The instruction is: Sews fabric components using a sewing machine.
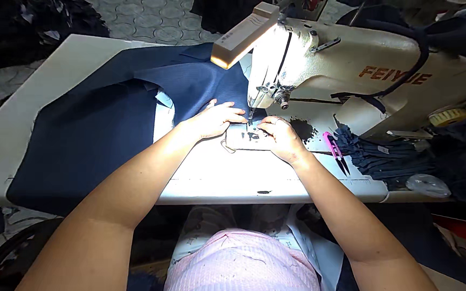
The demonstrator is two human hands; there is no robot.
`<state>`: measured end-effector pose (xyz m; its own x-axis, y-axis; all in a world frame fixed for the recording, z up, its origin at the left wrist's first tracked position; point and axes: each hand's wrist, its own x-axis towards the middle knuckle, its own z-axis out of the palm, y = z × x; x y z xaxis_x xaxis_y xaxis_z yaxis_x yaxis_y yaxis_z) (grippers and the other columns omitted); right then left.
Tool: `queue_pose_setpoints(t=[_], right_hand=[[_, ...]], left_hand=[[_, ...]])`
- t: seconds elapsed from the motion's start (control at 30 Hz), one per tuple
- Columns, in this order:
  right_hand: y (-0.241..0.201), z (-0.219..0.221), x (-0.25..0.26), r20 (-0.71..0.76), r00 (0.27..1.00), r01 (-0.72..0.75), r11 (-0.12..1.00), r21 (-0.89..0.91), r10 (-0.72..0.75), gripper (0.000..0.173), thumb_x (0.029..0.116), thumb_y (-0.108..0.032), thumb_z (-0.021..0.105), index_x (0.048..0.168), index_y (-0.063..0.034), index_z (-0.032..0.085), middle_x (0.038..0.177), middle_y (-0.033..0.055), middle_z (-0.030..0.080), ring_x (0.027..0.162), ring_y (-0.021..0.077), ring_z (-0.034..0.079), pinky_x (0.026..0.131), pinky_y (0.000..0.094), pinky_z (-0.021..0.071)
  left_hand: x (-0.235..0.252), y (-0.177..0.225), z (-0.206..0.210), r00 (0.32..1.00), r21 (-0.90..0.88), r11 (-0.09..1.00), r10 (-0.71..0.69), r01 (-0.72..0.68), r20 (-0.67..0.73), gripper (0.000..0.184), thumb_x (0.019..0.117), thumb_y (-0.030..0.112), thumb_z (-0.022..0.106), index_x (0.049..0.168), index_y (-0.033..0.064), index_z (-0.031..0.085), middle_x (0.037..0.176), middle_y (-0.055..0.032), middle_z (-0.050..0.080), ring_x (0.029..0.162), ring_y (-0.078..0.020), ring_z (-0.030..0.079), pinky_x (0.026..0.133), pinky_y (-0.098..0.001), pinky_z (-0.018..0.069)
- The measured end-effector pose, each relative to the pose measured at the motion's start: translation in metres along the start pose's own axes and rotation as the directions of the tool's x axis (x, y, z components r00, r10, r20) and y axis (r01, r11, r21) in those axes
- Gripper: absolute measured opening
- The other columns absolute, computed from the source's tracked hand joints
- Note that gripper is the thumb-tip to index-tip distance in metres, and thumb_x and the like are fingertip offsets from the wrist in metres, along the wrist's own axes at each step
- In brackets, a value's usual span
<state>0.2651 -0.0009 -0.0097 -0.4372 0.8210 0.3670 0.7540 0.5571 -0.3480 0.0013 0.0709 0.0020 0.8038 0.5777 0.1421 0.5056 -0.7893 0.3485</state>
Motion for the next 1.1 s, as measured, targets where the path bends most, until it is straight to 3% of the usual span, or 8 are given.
queue_pose_setpoints(t=[0.23, 0.4, 0.47, 0.6, 0.73, 0.87, 1.0, 1.1], right_hand=[[-0.001, -0.001, 0.0, -0.022, 1.0, 0.001, 1.0, 0.016, -0.001, 0.034, 0.0922, 0.004, 0.053, 0.117, -0.0005, 0.075, 0.124, 0.0204, 0.069, 0.121, 0.0359, 0.063, 0.109, 0.0525, 0.0457], [-0.001, 0.0, 0.0, -0.018, 1.0, -0.011, 1.0, 0.018, 0.012, 0.034, 0.0915, 0.004, 0.052, 0.116, -0.0004, 0.075, 0.125, 0.0196, 0.069, 0.121, 0.0346, 0.063, 0.108, 0.0523, 0.0461], [-0.002, -0.001, -0.001, -0.01, 1.0, -0.022, 1.0, 0.013, 0.022, 0.034, 0.091, 0.004, 0.052, 0.116, -0.0005, 0.075, 0.125, 0.0193, 0.068, 0.121, 0.0347, 0.063, 0.108, 0.0525, 0.0462], [-0.002, -0.001, 0.0, -0.015, 0.999, -0.038, 0.999, 0.021, 0.038, 0.033, 0.0914, 0.005, 0.054, 0.116, -0.0005, 0.075, 0.124, 0.0183, 0.068, 0.12, 0.0334, 0.063, 0.108, 0.0519, 0.0461], [0.003, -0.001, 0.001, -0.063, 0.996, -0.053, 0.988, 0.147, 0.063, 0.035, 0.0887, 0.008, 0.05, 0.109, -0.0002, 0.077, 0.119, 0.018, 0.071, 0.117, 0.0319, 0.064, 0.106, 0.0483, 0.0478], [0.007, -0.011, 0.012, -0.008, 0.968, -0.238, 0.923, 0.302, 0.252, 0.028, 0.0939, 0.007, 0.053, 0.111, 0.0023, 0.075, 0.118, 0.0177, 0.072, 0.116, 0.0267, 0.066, 0.104, 0.0437, 0.0501], [0.008, -0.018, 0.041, 0.018, 0.862, -0.462, 0.771, 0.439, 0.507, 0.019, 0.0931, -0.001, 0.064, 0.11, 0.0093, 0.067, 0.104, 0.0194, 0.071, 0.096, 0.0204, 0.068, 0.09, 0.0395, 0.054], [-0.001, -0.025, 0.063, 0.022, 0.784, -0.545, 0.67, 0.504, 0.62, 0.029, 0.0994, 0.003, 0.056, 0.128, 0.0091, 0.054, 0.117, 0.0162, 0.06, 0.104, 0.0117, 0.061, 0.092, 0.0249, 0.052]], left_hand=[[0.002, 0.003, -0.003, 1.0, -0.012, 1.0, -0.023, 0.023, 0.016, 0.053, 0.0979, 0.008, 0.037, 0.138, 0.0257, 0.067, 0.153, -0.0028, 0.054, 0.151, -0.0383, 0.035, 0.113, -0.0792, 0.0159], [0.02, 0.012, -0.021, 0.998, -0.024, 0.998, -0.065, 0.065, 0.017, 0.037, 0.1027, 0.032, 0.051, 0.125, 0.0136, 0.074, 0.14, -0.0099, 0.064, 0.137, -0.0321, 0.053, 0.109, -0.0664, 0.0361], [0.028, 0.02, -0.025, 0.99, -0.003, 0.991, -0.134, 0.134, 0.042, 0.041, 0.103, 0.036, 0.051, 0.131, 0.0124, 0.07, 0.149, -0.0095, 0.057, 0.147, -0.0344, 0.041, 0.112, -0.0733, 0.0241], [0.036, 0.015, -0.008, 0.96, 0.021, 0.965, -0.264, 0.263, 0.098, 0.046, 0.1074, 0.042, 0.044, 0.149, 0.0254, 0.056, 0.167, -0.0008, 0.034, 0.158, -0.0389, 0.016, 0.112, -0.0814, 0.0046], [0.036, 0.0, -0.007, 0.941, 0.005, 0.943, -0.334, 0.334, 0.064, 0.047, 0.1087, 0.045, 0.041, 0.154, 0.0332, 0.049, 0.169, 0.0009, 0.031, 0.158, -0.0402, 0.013, 0.112, -0.0814, 0.004], [0.032, -0.013, -0.013, 0.919, -0.015, 0.92, -0.392, 0.392, 0.033, 0.048, 0.1102, 0.045, 0.038, 0.155, 0.0332, 0.046, 0.169, -0.0014, 0.029, 0.157, -0.0445, 0.013, 0.111, -0.082, 0.0105], [0.026, -0.023, -0.021, 0.854, -0.008, 0.854, -0.521, 0.521, 0.002, 0.049, 0.1108, 0.046, 0.034, 0.158, 0.0357, 0.042, 0.17, -0.0018, 0.028, 0.157, -0.0447, 0.013, 0.11, -0.0818, 0.0123], [0.027, -0.024, -0.028, 0.756, -0.018, 0.757, -0.653, 0.653, -0.047, 0.046, 0.1116, 0.042, 0.035, 0.156, 0.0353, 0.044, 0.168, -0.0036, 0.031, 0.156, -0.0447, 0.016, 0.11, -0.0819, 0.0146]])
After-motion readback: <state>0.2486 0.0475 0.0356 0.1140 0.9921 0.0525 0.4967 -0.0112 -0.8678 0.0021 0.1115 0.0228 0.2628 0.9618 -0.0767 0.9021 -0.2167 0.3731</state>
